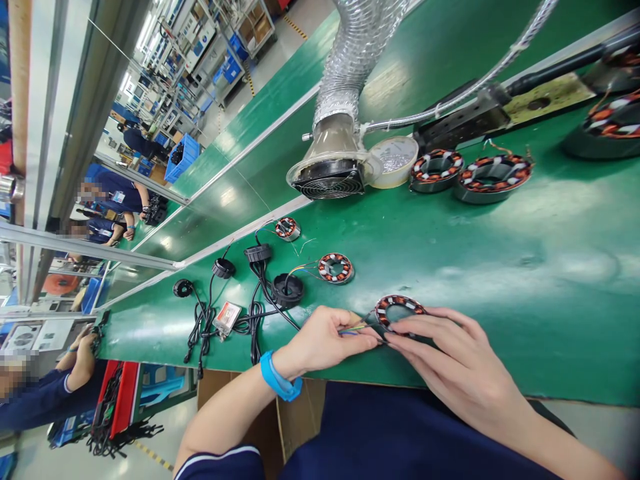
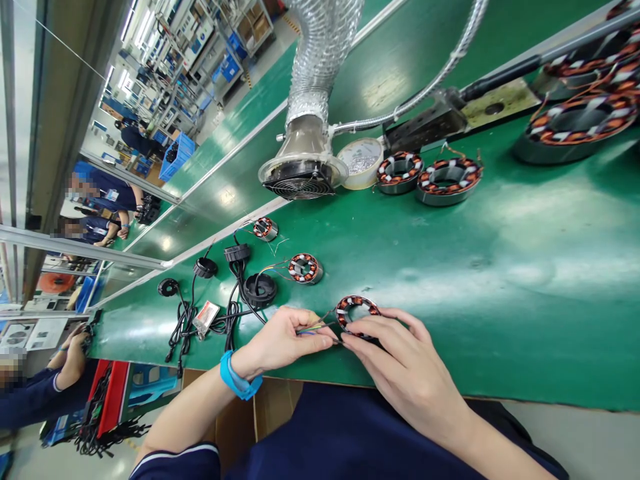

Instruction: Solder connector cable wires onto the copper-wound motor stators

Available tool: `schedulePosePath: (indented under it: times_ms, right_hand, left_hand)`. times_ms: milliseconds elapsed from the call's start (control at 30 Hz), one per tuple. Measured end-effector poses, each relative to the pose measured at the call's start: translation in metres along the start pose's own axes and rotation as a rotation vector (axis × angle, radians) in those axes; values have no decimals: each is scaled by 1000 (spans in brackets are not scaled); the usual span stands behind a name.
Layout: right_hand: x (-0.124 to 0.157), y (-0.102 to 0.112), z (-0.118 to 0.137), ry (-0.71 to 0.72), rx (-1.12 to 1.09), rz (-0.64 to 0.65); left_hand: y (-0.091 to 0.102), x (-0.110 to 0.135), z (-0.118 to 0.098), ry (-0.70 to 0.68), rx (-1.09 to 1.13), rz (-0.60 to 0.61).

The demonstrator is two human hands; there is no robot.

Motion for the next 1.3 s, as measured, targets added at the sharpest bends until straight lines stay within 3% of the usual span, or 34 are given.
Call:
schedulePosePath:
  times_ms: [467, 567, 667, 767, 900, 1100, 1300]
  right_hand:
    - [2, -2, 0, 7, 10, 0]
    - [2, -1, -1, -8, 5, -9]
    - [2, 4, -7, -66, 31, -23]
    - [1, 3, -22, -120, 81, 45]
    - [-3, -11, -48, -38, 138, 164]
    - [-9, -32, -79, 41, 119, 311]
    - [-29, -37, -75, 132, 154, 351]
  left_hand:
    - [1, 2, 2, -71, -40, 6]
    - [4, 15, -1, -142, -275, -96]
    - [8, 38, -6, -294, -678, -294]
    - [13, 59, 4, -387, -1000, -446]
    - [25, 71, 34, -450, -1162, -429]
    - [33, 64, 63, -417, -1184, -347]
    - [55, 75, 78, -310, -857, -417]
Point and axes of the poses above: each hand's wrist, its own x-axis away from the middle knuckle, its own y-axis out of the back of the hand, z = x × y, the point moved 6 cm from there along -x, towards the middle knuckle, and after that the axes turned 11 degrees about z, right-handed, at the moved point
